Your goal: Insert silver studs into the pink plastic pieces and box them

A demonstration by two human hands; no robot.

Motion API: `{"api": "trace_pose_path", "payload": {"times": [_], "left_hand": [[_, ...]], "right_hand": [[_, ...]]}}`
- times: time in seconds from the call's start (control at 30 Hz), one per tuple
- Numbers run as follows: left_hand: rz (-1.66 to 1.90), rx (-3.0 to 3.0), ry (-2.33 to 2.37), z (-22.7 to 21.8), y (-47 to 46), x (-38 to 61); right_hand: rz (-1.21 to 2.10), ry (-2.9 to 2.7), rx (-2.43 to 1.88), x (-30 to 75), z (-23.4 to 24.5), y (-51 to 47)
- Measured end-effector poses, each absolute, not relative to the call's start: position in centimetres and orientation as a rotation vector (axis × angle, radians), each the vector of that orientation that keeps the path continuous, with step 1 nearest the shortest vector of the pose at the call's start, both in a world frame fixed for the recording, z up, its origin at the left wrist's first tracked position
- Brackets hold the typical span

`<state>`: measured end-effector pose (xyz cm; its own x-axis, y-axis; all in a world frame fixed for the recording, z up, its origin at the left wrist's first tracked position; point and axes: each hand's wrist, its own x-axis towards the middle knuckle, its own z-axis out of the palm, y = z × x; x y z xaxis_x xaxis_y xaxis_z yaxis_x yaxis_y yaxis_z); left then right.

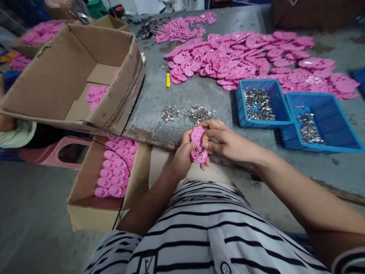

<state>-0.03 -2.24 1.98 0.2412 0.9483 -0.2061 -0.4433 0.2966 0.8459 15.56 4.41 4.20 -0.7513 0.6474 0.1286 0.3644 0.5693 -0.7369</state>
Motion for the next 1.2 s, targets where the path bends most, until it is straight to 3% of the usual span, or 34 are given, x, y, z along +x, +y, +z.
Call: {"api": "trace_pose_path", "payload": {"times": [0.43, 0.67, 0.97, 1.2], "left_hand": [[1.061, 0.706, 0.835, 1.5, -1.9, 0.3], [1.024, 0.738, 0.839, 1.9, -1.8, -0.1], [1.047, 0.772, 0.896, 1.5, -1.9, 0.1], [1.074, 0.723, 0.891, 0.6, -2.0, 0.7]], "right_hand": [[1.024, -2.359, -0.874, 15.6, 3.3, 4.7], [1.264, -2.078, -0.910, 15.3, 3.2, 4.0], [1.336, -2.027, -0.952, 15.2, 3.0, 3.6], [1.132, -2.094, -0.896, 15.4, 1.3, 3.4]]}}
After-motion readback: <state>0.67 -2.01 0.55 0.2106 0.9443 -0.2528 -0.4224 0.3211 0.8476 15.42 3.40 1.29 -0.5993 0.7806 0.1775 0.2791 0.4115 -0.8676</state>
